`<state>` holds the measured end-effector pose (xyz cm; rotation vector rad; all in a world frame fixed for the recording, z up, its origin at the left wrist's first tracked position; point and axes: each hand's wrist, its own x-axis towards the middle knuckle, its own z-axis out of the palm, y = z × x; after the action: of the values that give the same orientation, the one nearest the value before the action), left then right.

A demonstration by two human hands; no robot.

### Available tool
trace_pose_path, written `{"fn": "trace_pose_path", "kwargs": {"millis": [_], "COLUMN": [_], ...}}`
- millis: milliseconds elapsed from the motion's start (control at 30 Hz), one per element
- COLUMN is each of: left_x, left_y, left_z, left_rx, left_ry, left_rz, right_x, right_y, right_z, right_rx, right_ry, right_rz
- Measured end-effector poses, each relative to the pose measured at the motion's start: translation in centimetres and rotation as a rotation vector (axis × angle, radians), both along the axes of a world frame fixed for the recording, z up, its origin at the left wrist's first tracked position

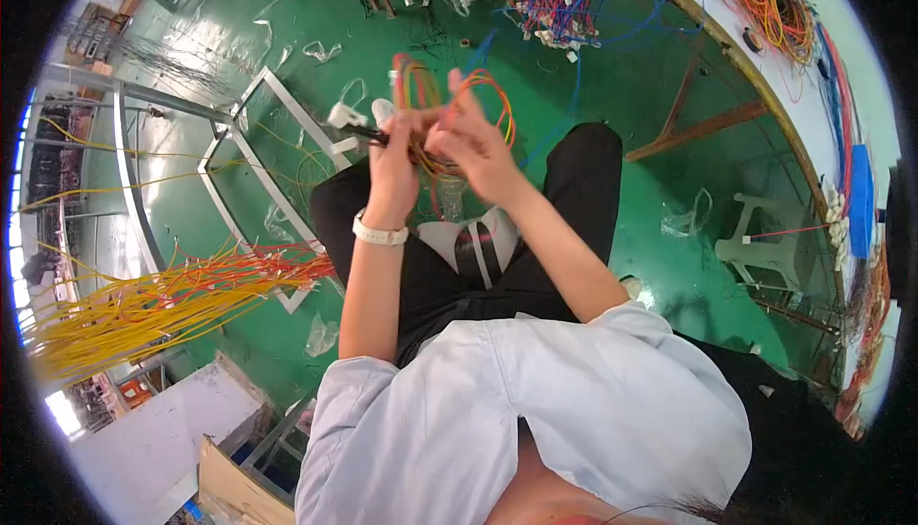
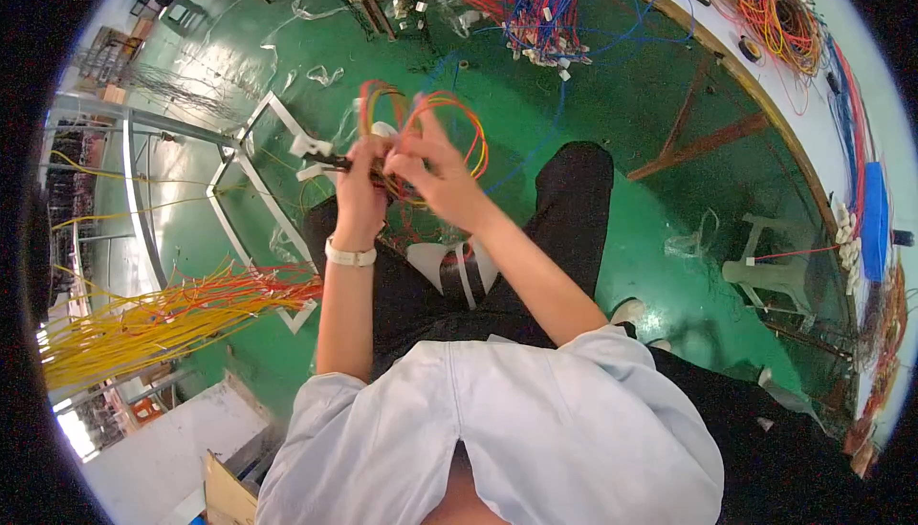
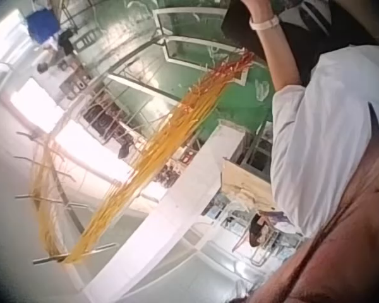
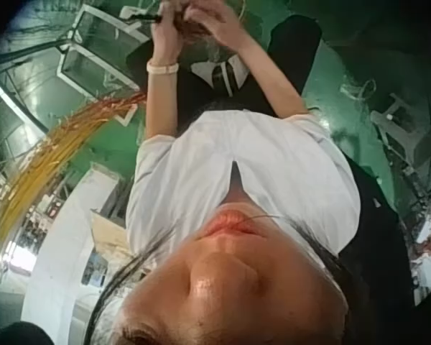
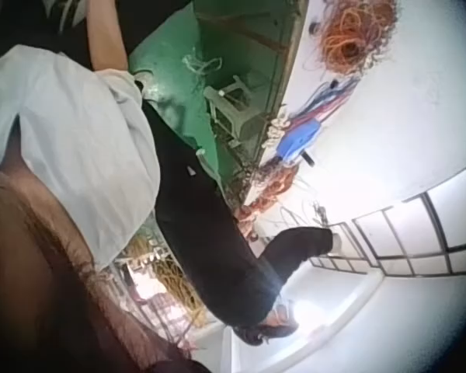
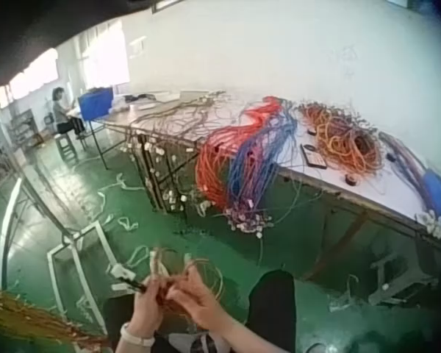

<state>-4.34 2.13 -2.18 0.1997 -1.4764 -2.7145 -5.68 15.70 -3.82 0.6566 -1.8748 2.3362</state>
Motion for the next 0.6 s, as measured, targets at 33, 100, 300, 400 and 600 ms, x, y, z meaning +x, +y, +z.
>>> {"fn": "trace_pose_path", "kwargs": {"millis": [33,100,300,400,600], "left_x": [0.1,0.3,0.8,0.2,-2.0], "left_y": [0.5,1.0,0.1,-0.3,-5.5], "left_z": [0.2,0.4,-0.2,-0.7,-0.2], "left_rx": [0.098,0.062,0.131,0.118,0.328], "left_ry": [-0.033,-0.169,-0.301,-0.306,-0.191], "left_rz": [-0.056,0.007,-0.390,-0.388,-0.018], "right_x": [0.1,-0.4,-3.6,-4.1,-3.7], "right_y": [-0.4,-0.6,0.5,-0.1,3.6], "right_z": [0.4,0.8,-0.7,-1.2,-1.9], "right_rx": [0.102,0.031,0.205,0.056,-0.195], "right_ry": [0.075,-0.165,-0.264,-0.510,-0.225], "right_rz": [-0.008,0.013,-0.053,0.040,-0.014]}}
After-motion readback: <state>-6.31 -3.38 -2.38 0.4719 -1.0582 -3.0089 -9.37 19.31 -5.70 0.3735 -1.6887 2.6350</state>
